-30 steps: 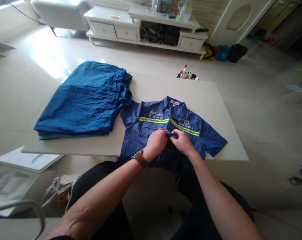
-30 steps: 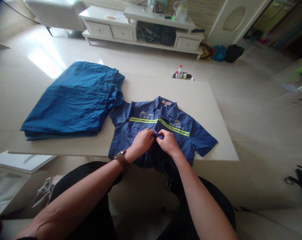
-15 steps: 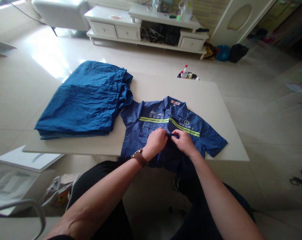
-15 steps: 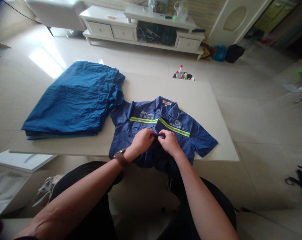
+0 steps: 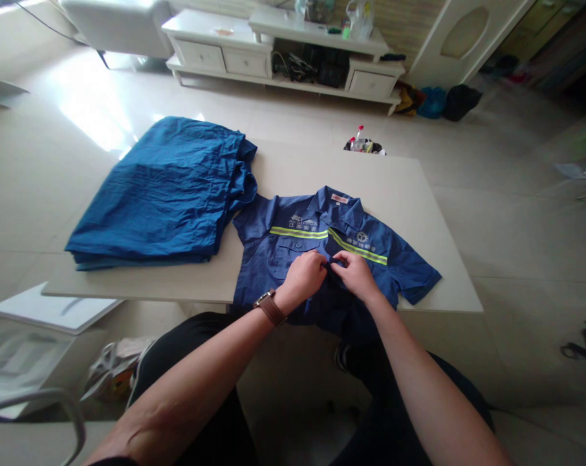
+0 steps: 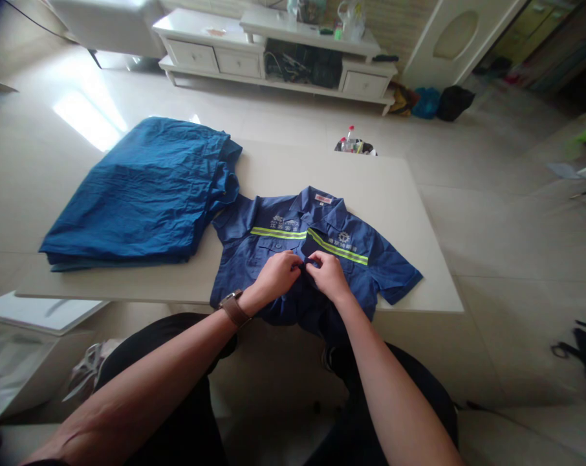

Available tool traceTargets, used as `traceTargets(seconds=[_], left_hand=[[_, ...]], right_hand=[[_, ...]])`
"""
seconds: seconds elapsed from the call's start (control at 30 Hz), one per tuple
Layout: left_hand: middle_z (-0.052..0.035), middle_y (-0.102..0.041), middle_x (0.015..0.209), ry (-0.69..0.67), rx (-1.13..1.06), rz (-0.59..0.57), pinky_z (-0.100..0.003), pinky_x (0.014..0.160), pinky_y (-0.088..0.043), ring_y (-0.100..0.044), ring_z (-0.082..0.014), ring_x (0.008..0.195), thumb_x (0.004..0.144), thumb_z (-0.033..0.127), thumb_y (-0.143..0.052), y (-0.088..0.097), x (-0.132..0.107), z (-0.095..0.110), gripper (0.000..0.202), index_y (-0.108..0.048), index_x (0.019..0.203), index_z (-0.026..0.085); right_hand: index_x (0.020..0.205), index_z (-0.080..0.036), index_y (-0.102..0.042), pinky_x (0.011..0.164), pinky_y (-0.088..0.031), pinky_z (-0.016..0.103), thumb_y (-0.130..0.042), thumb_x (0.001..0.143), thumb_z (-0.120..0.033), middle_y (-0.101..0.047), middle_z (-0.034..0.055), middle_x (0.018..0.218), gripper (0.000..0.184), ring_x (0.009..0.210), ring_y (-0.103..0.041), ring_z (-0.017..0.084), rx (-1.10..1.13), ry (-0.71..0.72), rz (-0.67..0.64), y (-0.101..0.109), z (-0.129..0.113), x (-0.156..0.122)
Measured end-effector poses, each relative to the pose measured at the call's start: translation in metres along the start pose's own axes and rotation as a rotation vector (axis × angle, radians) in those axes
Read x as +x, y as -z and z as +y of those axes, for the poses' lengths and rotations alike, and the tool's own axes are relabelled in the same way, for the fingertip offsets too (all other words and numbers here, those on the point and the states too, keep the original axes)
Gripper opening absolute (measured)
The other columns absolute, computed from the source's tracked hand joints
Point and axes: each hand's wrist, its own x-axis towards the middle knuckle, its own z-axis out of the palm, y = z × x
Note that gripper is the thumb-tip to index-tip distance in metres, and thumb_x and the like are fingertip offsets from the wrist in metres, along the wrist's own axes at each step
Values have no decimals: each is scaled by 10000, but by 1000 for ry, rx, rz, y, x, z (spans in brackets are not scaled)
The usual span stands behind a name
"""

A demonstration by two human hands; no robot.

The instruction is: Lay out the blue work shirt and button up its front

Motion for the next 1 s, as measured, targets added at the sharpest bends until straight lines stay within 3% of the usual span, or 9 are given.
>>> traceTargets(seconds=[0.3, 0.53, 0.73, 1.0], left_hand=[[-80, -737, 952, -31, -7, -12, -277, 869, -509, -681, -195, 910, 843, 126, -516, 0, -1, 0, 279, -776, 917, 197], [-75, -751, 1004, 17, -18, -26, -279, 890, -513, -691, -199, 960, 860, 150, -530, 0, -1, 0, 294, -784, 990, 223], [-59, -760, 1054, 87, -37, -36, -297, 897, -520, -695, -222, 1018, 854, 174, -560, 7, 0, -1, 313, -780, 1054, 271], [-68, -743, 1041, 46, -21, -40, -277, 891, -514, -689, -203, 987, 857, 159, -537, 8, -1, 2, 297, -781, 1004, 242]], right_hand=[[806, -168, -688, 705, -420, 254, -584, 738, -312, -682, 24, 781, 190, 748, -585, 159, -66, 18, 29, -1, -1, -2], [785, -174, -679, 699, -424, 252, -580, 752, -299, -683, 27, 777, 163, 738, -586, 160, -96, 25, 63, -2, -3, -4], [820, -167, -690, 702, -424, 273, -614, 763, -395, -683, 34, 786, 246, 731, -589, 167, -66, 13, 10, 0, -2, -1], [730, -169, -673, 641, -381, 265, -641, 736, -457, -622, 2, 672, 289, 648, -524, 143, 41, -40, -10, 1, -1, 2]])
